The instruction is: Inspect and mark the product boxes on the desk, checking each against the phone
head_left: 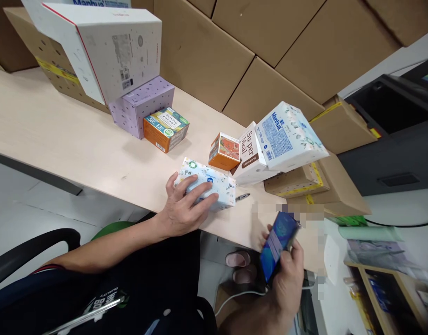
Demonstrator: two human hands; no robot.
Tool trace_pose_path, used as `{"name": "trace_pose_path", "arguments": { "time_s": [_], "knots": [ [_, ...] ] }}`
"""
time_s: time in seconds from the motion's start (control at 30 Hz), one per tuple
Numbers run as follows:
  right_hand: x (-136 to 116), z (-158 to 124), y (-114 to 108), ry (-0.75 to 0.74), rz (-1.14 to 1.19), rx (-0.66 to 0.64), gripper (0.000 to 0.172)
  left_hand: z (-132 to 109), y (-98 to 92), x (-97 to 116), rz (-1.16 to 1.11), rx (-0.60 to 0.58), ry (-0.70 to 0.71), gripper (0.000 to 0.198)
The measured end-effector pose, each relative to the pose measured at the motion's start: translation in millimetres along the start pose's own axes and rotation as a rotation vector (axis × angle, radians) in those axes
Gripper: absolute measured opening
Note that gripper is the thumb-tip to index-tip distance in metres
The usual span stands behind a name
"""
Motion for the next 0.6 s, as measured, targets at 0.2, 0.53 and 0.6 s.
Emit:
{"name": "trace_pose_path", "arguments": {
  "time_s": [0.2, 0.53, 0.6],
  "knots": [
    [29, 35, -13, -0.161, -0.685, 0.058, 0.089, 0, -0.2, 1, 0.003, 0.007, 0.001, 0.043],
    [43, 61, -8, -0.185, -0.828, -0.005, 0.099, 0, -1.1, 0, -0.034, 0.011, 0.002, 0.043],
    [33, 57, -10, -0.222, -0.795, 0.014, 0.099, 1, -1.2, -1, -0.052, 0.006, -0.006, 0.042]
  ]
}}
Point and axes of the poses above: each hand's wrist, its own z-axis towards the middle knuckle, its own y-axis out of the palm, x = y × z, the point moved 6 cm from there along z, towards the middle knuckle, and after that the axes turned 15 degrees about -z, right-handed, at the moved point
